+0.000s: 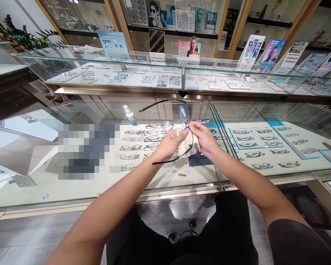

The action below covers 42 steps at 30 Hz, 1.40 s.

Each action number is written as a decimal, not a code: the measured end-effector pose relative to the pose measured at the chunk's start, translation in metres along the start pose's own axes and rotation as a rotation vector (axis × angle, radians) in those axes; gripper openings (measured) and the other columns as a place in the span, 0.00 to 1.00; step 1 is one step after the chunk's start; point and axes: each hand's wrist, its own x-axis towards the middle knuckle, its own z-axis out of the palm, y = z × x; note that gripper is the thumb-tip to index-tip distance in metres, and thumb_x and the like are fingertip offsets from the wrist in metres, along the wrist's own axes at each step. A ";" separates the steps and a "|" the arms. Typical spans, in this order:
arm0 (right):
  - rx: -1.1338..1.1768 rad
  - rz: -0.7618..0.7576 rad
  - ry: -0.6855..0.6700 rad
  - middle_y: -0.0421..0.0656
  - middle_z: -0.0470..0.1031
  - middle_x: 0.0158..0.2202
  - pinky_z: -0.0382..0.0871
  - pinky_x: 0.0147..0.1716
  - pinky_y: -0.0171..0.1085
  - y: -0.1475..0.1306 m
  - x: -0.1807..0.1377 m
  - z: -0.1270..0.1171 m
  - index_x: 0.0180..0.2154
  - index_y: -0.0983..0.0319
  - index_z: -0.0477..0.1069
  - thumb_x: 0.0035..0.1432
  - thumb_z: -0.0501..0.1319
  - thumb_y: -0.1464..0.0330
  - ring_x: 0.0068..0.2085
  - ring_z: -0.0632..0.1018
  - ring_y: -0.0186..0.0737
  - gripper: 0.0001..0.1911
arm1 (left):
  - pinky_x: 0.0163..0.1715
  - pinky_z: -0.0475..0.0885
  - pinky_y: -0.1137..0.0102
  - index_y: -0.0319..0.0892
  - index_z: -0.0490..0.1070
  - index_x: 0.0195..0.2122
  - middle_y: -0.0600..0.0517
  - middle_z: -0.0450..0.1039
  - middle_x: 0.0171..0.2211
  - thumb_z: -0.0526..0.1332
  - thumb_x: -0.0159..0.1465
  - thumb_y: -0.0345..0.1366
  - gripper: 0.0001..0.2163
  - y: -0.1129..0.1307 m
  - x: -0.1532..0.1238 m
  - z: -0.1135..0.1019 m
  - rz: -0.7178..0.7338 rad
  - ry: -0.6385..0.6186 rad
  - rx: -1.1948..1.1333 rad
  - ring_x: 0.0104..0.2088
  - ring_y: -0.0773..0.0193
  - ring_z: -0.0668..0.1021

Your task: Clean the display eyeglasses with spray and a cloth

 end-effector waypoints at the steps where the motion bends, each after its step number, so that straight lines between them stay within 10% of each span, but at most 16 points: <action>1: 0.007 -0.002 -0.003 0.37 0.81 0.35 0.73 0.40 0.37 0.000 0.000 0.001 0.35 0.57 0.81 0.37 0.83 0.47 0.36 0.76 0.36 0.29 | 0.37 0.73 0.69 0.38 0.81 0.41 0.49 0.82 0.35 0.77 0.60 0.57 0.25 0.001 -0.001 0.001 -0.009 0.010 -0.009 0.32 0.63 0.79; 19: -0.056 -0.055 -0.008 0.39 0.78 0.35 0.70 0.40 0.39 -0.004 0.001 -0.004 0.31 0.57 0.81 0.40 0.82 0.46 0.35 0.74 0.38 0.26 | 0.33 0.70 0.72 0.37 0.78 0.38 0.53 0.78 0.30 0.85 0.42 0.41 0.26 0.017 -0.004 0.007 -0.079 -0.021 0.050 0.30 0.67 0.76; 31: -0.101 -0.199 0.073 0.41 0.82 0.41 0.66 0.39 0.39 -0.003 0.011 -0.015 0.33 0.56 0.80 0.47 0.79 0.46 0.41 0.76 0.40 0.23 | 0.25 0.58 0.72 0.43 0.62 0.24 0.55 0.64 0.21 0.63 0.67 0.64 0.30 0.024 -0.006 -0.001 0.160 0.002 0.505 0.23 0.69 0.64; 42: -0.105 -0.218 0.091 0.41 0.82 0.42 0.64 0.33 0.38 -0.030 0.031 -0.046 0.35 0.55 0.81 0.45 0.80 0.47 0.40 0.76 0.39 0.23 | 0.27 0.68 0.67 0.42 0.78 0.31 0.47 0.82 0.29 0.62 0.68 0.55 0.20 0.101 -0.032 -0.104 -0.110 0.470 1.011 0.26 0.57 0.78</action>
